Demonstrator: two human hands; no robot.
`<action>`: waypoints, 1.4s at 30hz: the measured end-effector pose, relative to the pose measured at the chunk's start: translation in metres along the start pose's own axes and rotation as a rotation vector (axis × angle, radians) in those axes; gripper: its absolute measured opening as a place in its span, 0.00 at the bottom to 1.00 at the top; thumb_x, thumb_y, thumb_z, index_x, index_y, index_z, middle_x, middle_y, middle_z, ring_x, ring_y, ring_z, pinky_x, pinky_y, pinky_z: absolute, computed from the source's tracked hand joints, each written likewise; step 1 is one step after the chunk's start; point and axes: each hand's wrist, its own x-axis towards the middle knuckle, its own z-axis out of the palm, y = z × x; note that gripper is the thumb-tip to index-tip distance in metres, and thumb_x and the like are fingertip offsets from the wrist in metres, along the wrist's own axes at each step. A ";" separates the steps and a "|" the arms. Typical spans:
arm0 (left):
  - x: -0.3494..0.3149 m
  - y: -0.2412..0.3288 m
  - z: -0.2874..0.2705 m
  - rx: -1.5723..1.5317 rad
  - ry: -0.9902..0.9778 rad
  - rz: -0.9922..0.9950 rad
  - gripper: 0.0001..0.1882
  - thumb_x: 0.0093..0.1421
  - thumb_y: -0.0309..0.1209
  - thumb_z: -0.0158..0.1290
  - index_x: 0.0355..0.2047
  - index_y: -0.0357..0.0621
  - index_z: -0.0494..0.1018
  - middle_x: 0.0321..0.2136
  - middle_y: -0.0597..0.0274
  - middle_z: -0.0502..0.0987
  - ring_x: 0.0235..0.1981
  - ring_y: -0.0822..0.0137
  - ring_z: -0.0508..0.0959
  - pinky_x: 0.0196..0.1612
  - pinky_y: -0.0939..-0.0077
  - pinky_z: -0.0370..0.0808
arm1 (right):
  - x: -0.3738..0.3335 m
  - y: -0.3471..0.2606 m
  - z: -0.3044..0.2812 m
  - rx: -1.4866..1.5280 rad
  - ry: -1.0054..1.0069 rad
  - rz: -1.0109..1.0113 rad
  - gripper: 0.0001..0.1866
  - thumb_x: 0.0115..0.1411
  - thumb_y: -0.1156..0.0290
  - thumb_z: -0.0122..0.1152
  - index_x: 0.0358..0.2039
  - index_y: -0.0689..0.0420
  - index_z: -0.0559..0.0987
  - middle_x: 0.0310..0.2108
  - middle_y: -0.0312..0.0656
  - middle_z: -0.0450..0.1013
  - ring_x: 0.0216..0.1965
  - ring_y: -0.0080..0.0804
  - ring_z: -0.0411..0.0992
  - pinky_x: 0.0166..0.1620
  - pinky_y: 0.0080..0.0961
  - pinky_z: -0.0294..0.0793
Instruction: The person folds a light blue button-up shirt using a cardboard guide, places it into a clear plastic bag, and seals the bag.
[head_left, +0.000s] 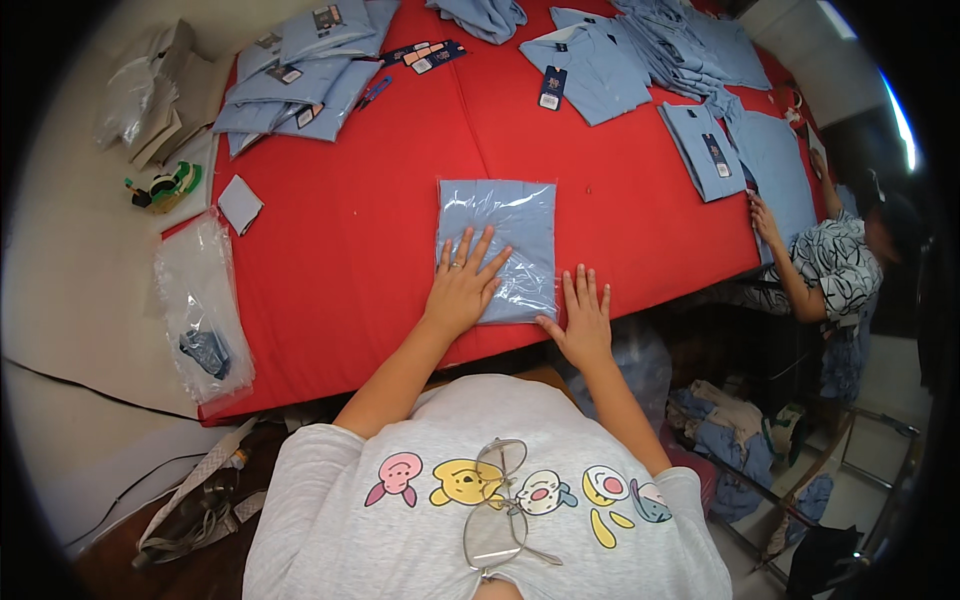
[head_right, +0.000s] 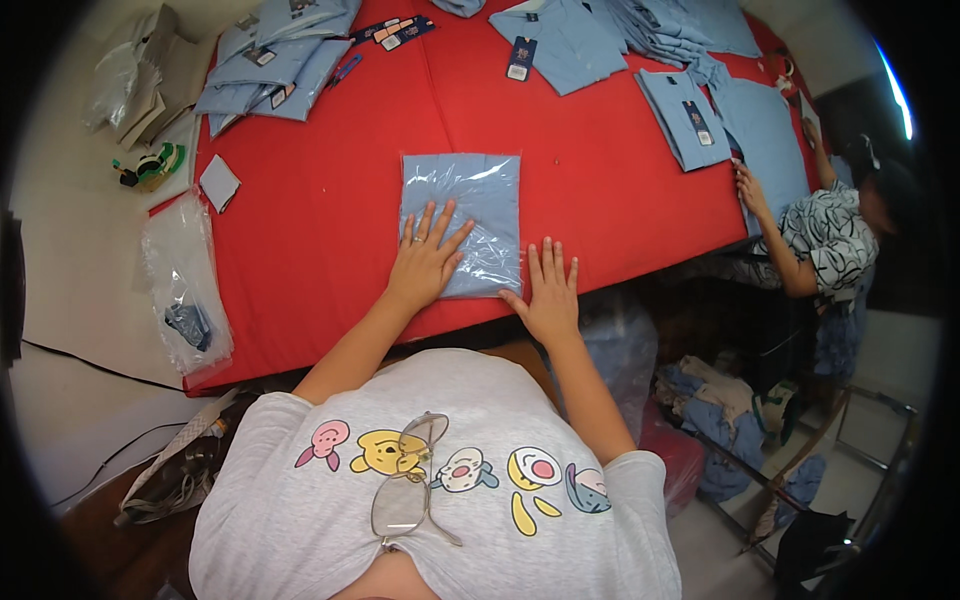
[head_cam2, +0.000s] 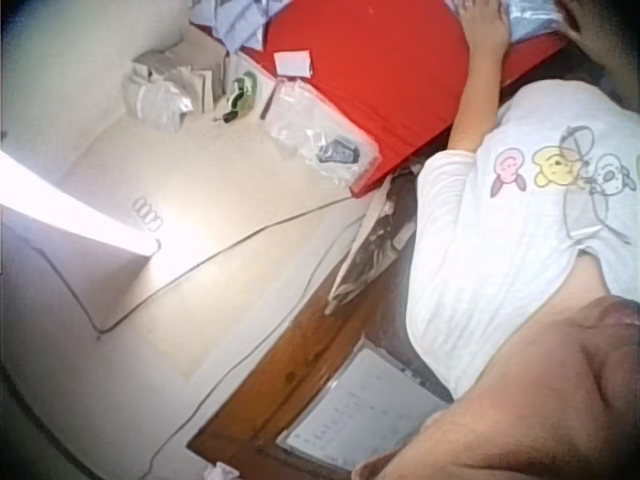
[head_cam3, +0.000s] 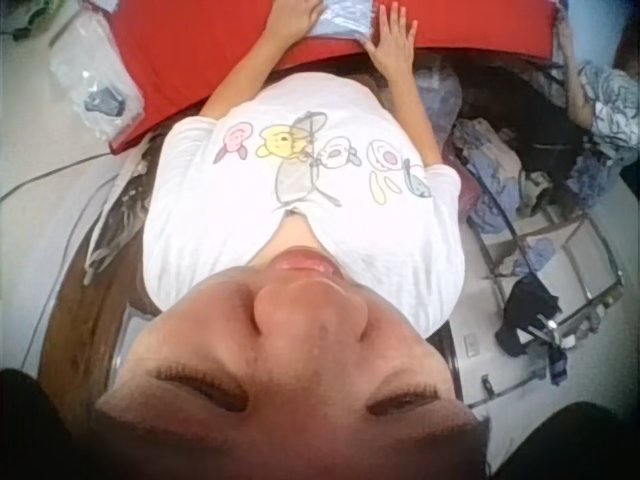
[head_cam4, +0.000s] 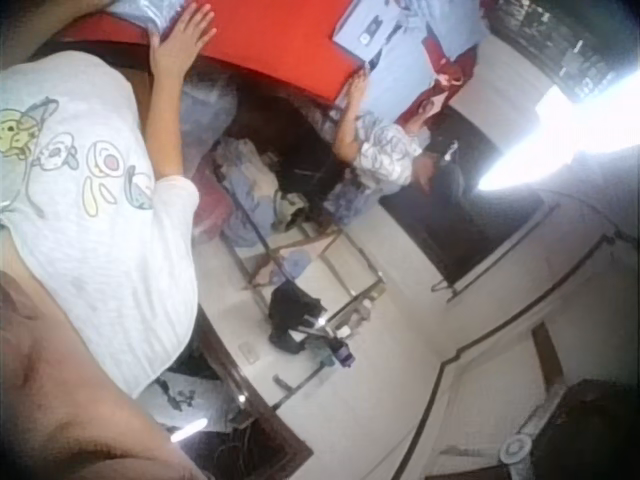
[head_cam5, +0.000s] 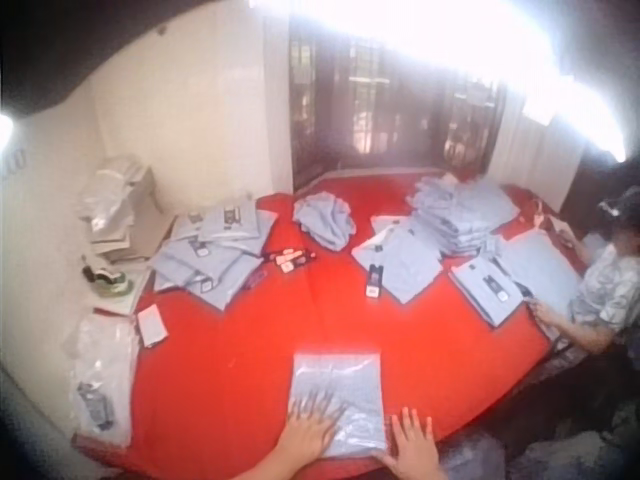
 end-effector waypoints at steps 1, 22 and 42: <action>0.000 0.000 0.001 -0.016 -0.003 -0.003 0.31 0.76 0.45 0.50 0.78 0.71 0.63 0.83 0.60 0.49 0.82 0.47 0.48 0.80 0.36 0.46 | -0.002 0.006 -0.003 0.027 -0.004 0.025 0.51 0.68 0.36 0.60 0.77 0.65 0.62 0.81 0.57 0.50 0.83 0.51 0.45 0.81 0.59 0.37; 0.031 -0.001 0.008 0.017 0.009 -0.050 0.35 0.75 0.50 0.49 0.81 0.67 0.58 0.83 0.52 0.44 0.83 0.42 0.42 0.79 0.30 0.37 | 0.024 -0.053 0.023 0.167 -0.087 -0.342 0.53 0.69 0.43 0.63 0.79 0.67 0.55 0.82 0.57 0.48 0.83 0.52 0.45 0.81 0.49 0.45; 0.038 0.036 0.021 -0.030 0.069 -0.131 0.43 0.72 0.59 0.52 0.81 0.57 0.56 0.83 0.43 0.42 0.83 0.37 0.39 0.77 0.26 0.35 | 0.027 0.029 0.005 0.847 0.149 0.333 0.13 0.63 0.81 0.70 0.48 0.62 0.88 0.37 0.40 0.78 0.35 0.26 0.77 0.40 0.24 0.78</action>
